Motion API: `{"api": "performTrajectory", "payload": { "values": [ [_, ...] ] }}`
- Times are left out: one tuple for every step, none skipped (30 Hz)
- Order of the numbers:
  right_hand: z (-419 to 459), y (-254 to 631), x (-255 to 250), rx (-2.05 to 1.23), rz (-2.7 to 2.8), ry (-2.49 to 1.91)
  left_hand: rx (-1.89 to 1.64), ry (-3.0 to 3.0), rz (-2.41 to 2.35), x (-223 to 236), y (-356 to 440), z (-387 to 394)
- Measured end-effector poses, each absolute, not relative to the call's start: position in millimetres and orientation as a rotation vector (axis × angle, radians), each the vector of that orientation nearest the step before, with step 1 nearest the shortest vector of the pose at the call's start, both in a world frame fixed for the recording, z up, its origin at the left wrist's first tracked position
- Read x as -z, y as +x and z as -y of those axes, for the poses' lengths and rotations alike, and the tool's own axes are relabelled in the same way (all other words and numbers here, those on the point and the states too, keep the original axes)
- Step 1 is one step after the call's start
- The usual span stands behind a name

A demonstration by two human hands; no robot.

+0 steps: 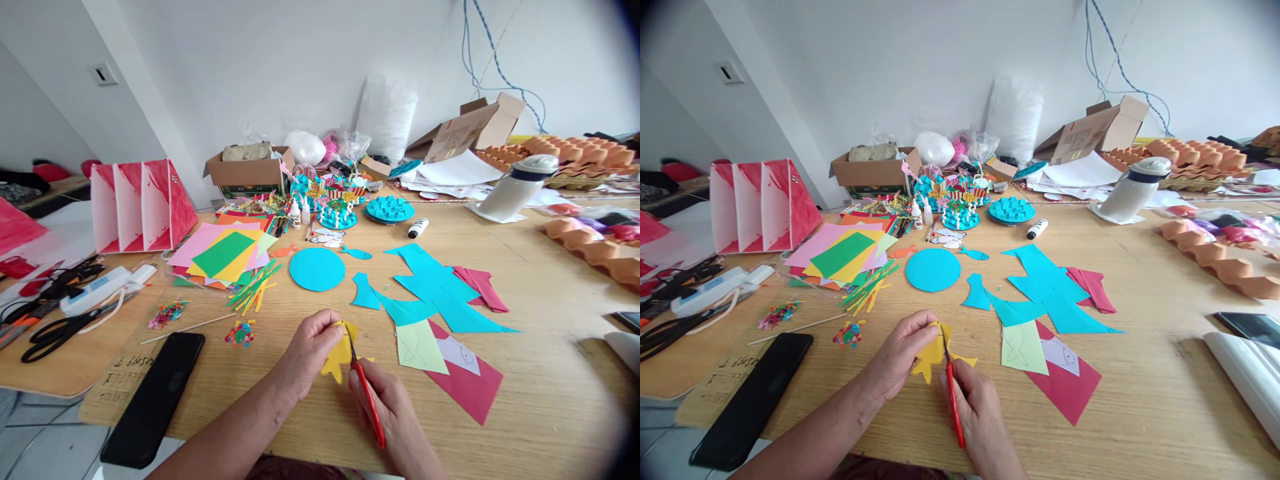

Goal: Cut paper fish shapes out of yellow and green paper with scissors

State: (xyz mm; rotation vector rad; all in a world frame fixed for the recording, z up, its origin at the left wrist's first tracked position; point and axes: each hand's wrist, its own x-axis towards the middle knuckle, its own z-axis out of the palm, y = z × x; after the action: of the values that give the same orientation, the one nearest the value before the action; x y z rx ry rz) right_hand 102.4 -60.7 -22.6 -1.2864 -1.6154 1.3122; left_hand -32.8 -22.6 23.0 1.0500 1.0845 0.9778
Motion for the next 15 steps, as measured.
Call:
{"api": "performTrajectory", "payload": {
  "values": [
    [60.9, 102.5, 22.9, -1.315, 1.619, -1.289, -0.983, 1.049, -1.086, -23.4, -32.8, 22.6],
    [60.9, 102.5, 23.0, -1.321, 1.621, -1.291, -0.987, 1.048, -1.09, -23.9, -32.7, 22.5],
    [60.9, 102.5, 22.9, -1.326, 1.62, -1.289, -0.99, 1.049, -1.096, -24.3, -32.6, 22.5],
    [60.9, 102.4, 22.7, -1.332, 1.619, -1.283, -0.994, 1.053, -1.104, -24.6, -32.5, 22.5],
    [60.9, 102.3, 22.3, -1.336, 1.614, -1.277, -0.996, 1.057, -1.113, -24.9, -32.2, 22.6],
    [60.8, 102.1, 21.8, -1.339, 1.608, -1.273, -0.997, 1.063, -1.119, -25.0, -31.9, 22.7],
    [60.7, 101.9, 21.3, -1.346, 1.603, -1.27, -0.997, 1.068, -1.12, -25.1, -31.5, 22.9],
    [60.6, 101.7, 20.8, -1.356, 1.598, -1.268, -0.998, 1.072, -1.118, -25.1, -31.1, 23.2],
    [60.5, 101.6, 20.4, -1.367, 1.593, -1.269, -0.996, 1.073, -1.112, -25.1, -30.7, 23.5],
    [60.3, 101.4, 20.1, -1.378, 1.589, -1.27, -0.993, 1.072, -1.105, -25.0, -30.2, 23.8],
    [60.2, 101.3, 19.9, -1.388, 1.582, -1.271, -0.989, 1.07, -1.1, -24.9, -29.8, 24.1],
    [60.0, 101.2, 19.9, -1.398, 1.575, -1.273, -0.987, 1.069, -1.098, -24.8, -29.3, 24.4],
    [59.9, 101.0, 20.0, -1.404, 1.565, -1.276, -0.986, 1.065, -1.097, -24.7, -28.9, 24.5],
    [60.0, 100.9, 20.3, -1.41, 1.553, -1.281, -0.986, 1.062, -1.096, -24.7, -28.5, 24.6],
    [60.1, 100.9, 20.6, -1.417, 1.539, -1.287, -0.988, 1.059, -1.094, -24.7, -28.1, 24.6]
  ]
}}
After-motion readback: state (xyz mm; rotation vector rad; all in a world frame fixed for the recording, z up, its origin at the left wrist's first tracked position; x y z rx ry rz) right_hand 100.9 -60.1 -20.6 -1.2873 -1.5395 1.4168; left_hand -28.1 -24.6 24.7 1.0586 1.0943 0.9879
